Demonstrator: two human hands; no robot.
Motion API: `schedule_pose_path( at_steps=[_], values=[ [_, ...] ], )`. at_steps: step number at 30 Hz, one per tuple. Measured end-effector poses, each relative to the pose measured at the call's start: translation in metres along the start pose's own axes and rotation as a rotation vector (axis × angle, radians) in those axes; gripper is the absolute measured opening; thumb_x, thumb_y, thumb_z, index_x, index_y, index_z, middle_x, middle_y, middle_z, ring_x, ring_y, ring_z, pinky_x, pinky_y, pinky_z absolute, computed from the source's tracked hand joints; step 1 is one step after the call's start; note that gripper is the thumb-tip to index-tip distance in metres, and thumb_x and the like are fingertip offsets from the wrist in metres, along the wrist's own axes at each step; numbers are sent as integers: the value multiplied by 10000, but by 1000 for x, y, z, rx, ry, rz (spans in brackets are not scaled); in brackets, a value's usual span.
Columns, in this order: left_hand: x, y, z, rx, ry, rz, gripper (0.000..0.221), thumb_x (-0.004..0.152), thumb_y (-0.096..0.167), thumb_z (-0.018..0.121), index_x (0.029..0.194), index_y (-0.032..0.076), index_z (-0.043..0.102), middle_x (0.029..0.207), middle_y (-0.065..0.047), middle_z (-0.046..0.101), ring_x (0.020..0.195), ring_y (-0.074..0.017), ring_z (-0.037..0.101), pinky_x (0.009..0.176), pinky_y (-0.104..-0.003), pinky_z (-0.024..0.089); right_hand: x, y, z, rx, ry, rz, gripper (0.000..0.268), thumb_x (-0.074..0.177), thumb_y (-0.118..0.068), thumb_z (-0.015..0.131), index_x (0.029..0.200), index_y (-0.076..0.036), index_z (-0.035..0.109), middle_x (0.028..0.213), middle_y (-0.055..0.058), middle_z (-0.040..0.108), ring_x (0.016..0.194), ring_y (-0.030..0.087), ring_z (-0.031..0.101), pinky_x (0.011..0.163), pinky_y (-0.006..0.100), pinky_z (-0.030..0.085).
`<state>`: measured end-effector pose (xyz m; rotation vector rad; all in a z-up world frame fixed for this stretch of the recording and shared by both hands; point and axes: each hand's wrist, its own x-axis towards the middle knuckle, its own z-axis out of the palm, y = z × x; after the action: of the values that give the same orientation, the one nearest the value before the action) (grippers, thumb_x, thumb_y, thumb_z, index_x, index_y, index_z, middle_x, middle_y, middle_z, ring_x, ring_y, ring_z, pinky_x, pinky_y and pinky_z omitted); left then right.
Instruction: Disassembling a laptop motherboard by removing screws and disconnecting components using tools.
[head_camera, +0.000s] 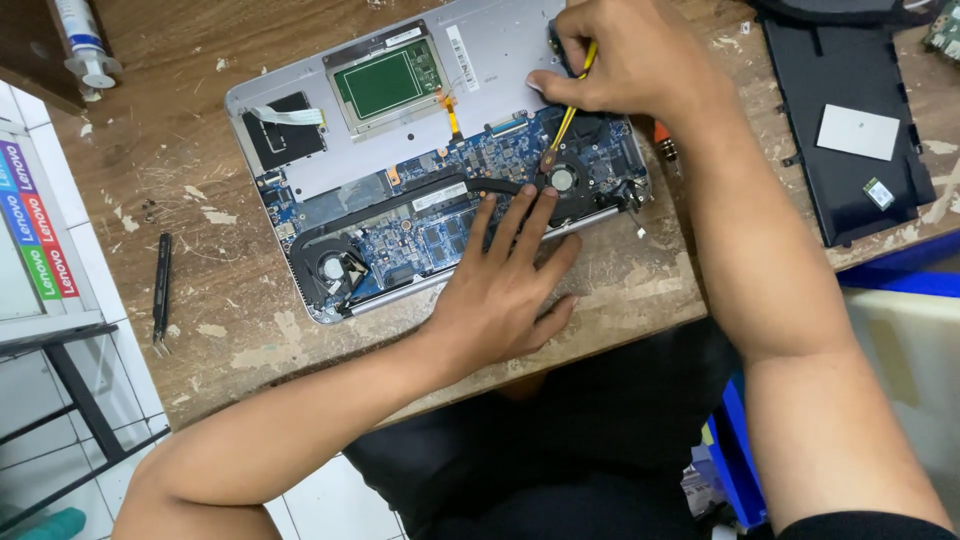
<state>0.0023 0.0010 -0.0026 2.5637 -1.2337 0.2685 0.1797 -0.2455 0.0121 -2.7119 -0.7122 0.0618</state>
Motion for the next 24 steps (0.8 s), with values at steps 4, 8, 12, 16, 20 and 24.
schedule_pose_path(
  at_steps=[4, 8, 12, 16, 20, 24],
  values=[
    [0, 1, -1, 9, 12, -5, 600, 958, 529, 754, 1395, 127, 672, 1611, -315, 512, 1523, -492, 486, 1257, -693, 359, 4, -11, -1, 58, 43, -167, 499, 995, -244, 914, 704, -81, 543, 762, 17, 561, 723, 257, 569, 671, 430, 414],
    [1, 0, 0, -8, -8, -5, 599, 966, 528, 737, 1404, 126, 668, 1615, -316, 508, 1526, -497, 478, 1255, -700, 352, 0, 10, 0, 13, -13, -22, 545, 1058, -337, 903, 751, -129, 504, 668, 3, 478, 622, 235, 452, 596, 432, 302],
    [0, 0, 0, -16, -13, -8, 601, 985, 530, 716, 1422, 120, 666, 1613, -323, 508, 1524, -504, 477, 1258, -702, 344, 0, 6, -4, 48, -7, -47, 606, 1078, -310, 914, 744, -114, 448, 673, 23, 428, 631, 231, 409, 613, 430, 287],
    [0, 0, 1, -3, -8, -3, 615, 970, 543, 728, 1414, 122, 672, 1607, -320, 518, 1521, -498, 487, 1257, -699, 354, -1, 8, -4, 67, -25, -46, 608, 1089, -276, 915, 736, -123, 444, 683, -9, 445, 630, 191, 396, 618, 403, 296],
    [0, 0, 0, -8, 2, 0, 600, 982, 527, 732, 1415, 118, 671, 1612, -323, 510, 1522, -504, 483, 1259, -701, 355, -5, 15, -6, 33, -38, 49, 620, 1102, -337, 888, 772, -130, 406, 663, 23, 372, 602, 222, 344, 583, 437, 227],
    [-1, -1, 2, -42, 14, 1, 587, 982, 511, 728, 1403, 105, 667, 1617, -324, 496, 1525, -509, 473, 1256, -715, 348, -1, 12, -3, 83, -4, -84, 614, 1079, -229, 925, 730, -113, 434, 704, 6, 446, 654, 198, 412, 649, 406, 303]
  ],
)
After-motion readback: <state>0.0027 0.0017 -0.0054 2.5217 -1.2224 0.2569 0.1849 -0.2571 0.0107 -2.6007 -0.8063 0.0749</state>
